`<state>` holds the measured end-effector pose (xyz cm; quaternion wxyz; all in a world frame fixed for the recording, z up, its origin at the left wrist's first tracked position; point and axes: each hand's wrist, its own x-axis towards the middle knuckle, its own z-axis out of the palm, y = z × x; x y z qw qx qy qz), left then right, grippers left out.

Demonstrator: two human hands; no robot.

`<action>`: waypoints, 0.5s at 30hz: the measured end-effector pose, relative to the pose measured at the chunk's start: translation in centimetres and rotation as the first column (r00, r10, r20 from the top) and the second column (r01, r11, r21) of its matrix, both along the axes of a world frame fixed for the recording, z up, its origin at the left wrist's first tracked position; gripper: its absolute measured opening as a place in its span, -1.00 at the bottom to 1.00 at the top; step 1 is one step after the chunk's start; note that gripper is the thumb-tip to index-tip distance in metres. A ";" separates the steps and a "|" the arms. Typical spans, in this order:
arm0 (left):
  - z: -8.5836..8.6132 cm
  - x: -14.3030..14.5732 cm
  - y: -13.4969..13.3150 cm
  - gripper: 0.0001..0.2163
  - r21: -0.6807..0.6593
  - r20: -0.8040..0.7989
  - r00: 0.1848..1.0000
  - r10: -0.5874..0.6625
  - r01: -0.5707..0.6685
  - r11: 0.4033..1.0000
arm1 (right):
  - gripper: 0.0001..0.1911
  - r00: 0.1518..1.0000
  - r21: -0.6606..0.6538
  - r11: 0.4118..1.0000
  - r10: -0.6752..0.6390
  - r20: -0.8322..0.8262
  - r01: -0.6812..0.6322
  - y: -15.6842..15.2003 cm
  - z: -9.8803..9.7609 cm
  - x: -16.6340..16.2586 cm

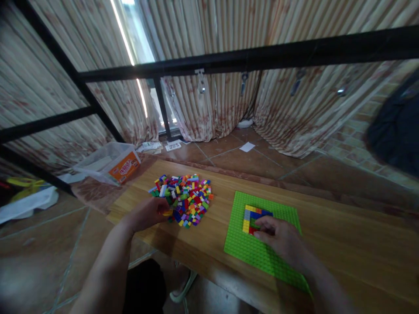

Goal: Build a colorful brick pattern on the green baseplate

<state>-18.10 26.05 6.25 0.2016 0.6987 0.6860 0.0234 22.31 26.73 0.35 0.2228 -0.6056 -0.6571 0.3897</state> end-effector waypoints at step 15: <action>-0.6 0.6 0.4 -0.91 0.079 -0.076 0.997 0.024 -0.018 0.997 | -0.68 0.809 0.226 0.816 -0.412 -0.419 0.532 0.3 2.7 0.2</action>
